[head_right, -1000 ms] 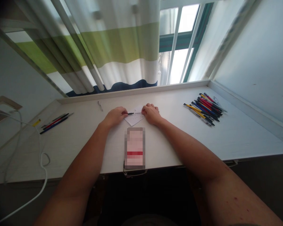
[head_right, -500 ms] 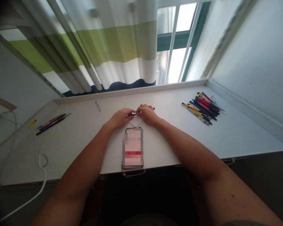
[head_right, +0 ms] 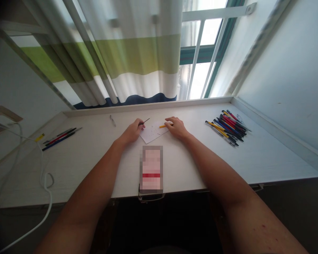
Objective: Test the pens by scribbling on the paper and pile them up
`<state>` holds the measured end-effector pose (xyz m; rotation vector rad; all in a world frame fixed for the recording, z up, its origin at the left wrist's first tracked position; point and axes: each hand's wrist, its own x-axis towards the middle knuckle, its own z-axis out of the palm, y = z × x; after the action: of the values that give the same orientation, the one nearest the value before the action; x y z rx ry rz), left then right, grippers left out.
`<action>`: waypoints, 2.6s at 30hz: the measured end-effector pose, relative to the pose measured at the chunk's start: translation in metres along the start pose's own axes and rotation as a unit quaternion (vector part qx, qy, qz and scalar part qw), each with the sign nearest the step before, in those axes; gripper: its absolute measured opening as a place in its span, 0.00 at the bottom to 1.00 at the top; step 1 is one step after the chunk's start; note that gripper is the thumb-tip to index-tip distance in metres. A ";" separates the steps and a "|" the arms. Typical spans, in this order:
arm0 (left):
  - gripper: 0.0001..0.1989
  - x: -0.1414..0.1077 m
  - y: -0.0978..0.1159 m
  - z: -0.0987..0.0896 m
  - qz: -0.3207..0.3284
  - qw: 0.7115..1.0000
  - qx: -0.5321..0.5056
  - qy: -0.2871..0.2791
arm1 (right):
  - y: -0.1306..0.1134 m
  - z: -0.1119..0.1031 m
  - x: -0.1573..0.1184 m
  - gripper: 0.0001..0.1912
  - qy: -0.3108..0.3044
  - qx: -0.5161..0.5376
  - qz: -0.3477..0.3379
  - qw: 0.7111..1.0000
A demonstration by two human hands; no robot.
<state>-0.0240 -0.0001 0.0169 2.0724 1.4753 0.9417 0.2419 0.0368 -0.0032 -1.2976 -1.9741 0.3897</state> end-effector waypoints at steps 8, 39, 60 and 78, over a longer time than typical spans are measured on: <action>0.08 0.008 0.000 0.010 0.016 0.978 -0.172 0.120 | -0.006 0.005 0.000 0.07 -0.013 -0.036 -0.005 0.999; 0.15 0.000 0.026 0.018 -0.031 0.941 -0.321 0.100 | -0.073 0.002 -0.014 0.11 0.030 0.037 -0.028 0.998; 0.19 -0.003 0.036 0.012 -0.013 0.936 -0.343 0.073 | -0.069 -0.002 -0.017 0.13 -0.023 -0.046 -0.150 0.987; 0.09 -0.003 0.037 0.014 0.000 0.957 -0.279 0.081 | -0.059 0.004 -0.012 0.16 0.003 0.036 -0.089 0.995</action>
<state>0.0098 -0.0152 0.0320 1.6105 1.1076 1.3685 0.2025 0.0010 0.0246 -1.0670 -2.0332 0.3655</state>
